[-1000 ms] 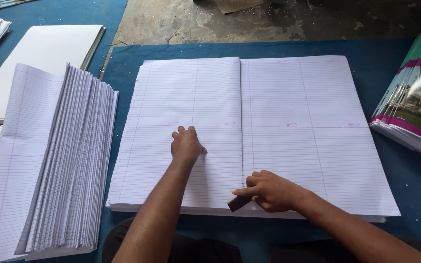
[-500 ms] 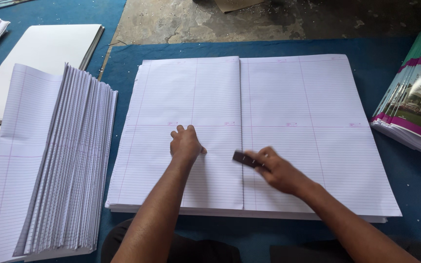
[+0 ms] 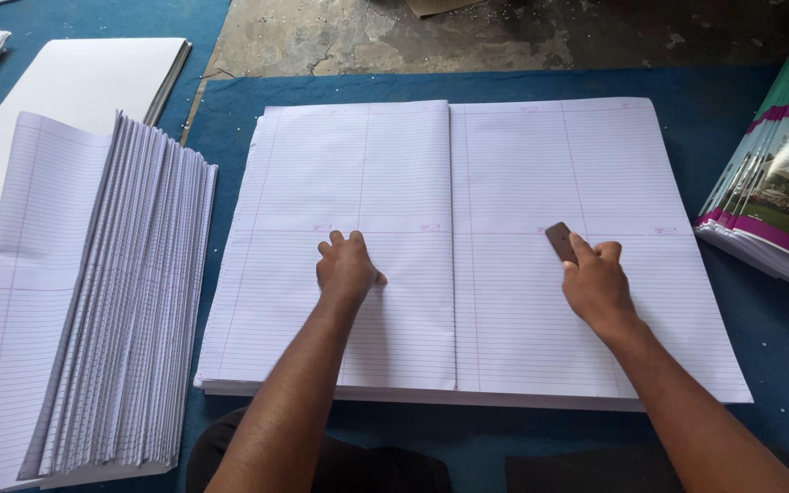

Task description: The person folds a stack of lined papers in half and uses a wooden block to press the crease. They repeat this process for multiple sheets, stacking the folded papers to the side.

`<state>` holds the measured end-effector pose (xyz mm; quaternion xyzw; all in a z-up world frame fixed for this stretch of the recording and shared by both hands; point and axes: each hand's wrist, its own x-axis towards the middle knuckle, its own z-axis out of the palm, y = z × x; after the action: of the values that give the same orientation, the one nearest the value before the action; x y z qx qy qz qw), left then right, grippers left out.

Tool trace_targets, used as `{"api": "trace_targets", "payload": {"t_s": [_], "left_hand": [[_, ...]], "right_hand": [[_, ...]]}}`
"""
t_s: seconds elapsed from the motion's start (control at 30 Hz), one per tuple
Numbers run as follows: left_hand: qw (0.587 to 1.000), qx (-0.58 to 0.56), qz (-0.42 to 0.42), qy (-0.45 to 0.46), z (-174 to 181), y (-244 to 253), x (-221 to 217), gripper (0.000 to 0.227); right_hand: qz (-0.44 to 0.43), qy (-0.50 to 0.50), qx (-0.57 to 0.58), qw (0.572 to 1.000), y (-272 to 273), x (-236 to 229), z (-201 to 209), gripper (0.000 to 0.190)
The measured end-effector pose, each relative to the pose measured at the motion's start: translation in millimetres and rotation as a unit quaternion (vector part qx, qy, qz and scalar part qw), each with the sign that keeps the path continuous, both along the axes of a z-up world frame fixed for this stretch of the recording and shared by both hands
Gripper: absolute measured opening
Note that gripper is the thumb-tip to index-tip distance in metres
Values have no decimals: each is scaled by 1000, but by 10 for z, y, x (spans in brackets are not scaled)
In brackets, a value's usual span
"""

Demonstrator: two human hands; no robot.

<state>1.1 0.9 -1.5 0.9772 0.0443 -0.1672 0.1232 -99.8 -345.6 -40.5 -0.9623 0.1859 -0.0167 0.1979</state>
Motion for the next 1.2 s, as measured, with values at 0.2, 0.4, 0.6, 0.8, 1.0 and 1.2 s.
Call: {"api": "trace_targets", "payload": {"t_s": [0.2,0.4,0.6,0.8,1.0,1.2], "left_hand": [[1000,12,-8,-3,-36,7,16,73],[999,14,-19,-36,-92,70,-8,74],[998,7,-27,-56,-106,127,-70,69],[998,-27,-25,-52,-54,163,-192,57],[995,-49,-47,-70,-1,254,-247,59],[988,-100,-43,-113,-197,422,-131,51]], "right_hand": [[-4,89,-114,990,28,-5,47,55],[27,29,-196,980,93,32,70,47],[44,-33,38,998,461,265,-7,49],[-8,-3,198,980,1139,511,-32,52],[-30,18,206,978,1485,757,-52,58],[-67,39,299,951,1590,887,0,41]]}}
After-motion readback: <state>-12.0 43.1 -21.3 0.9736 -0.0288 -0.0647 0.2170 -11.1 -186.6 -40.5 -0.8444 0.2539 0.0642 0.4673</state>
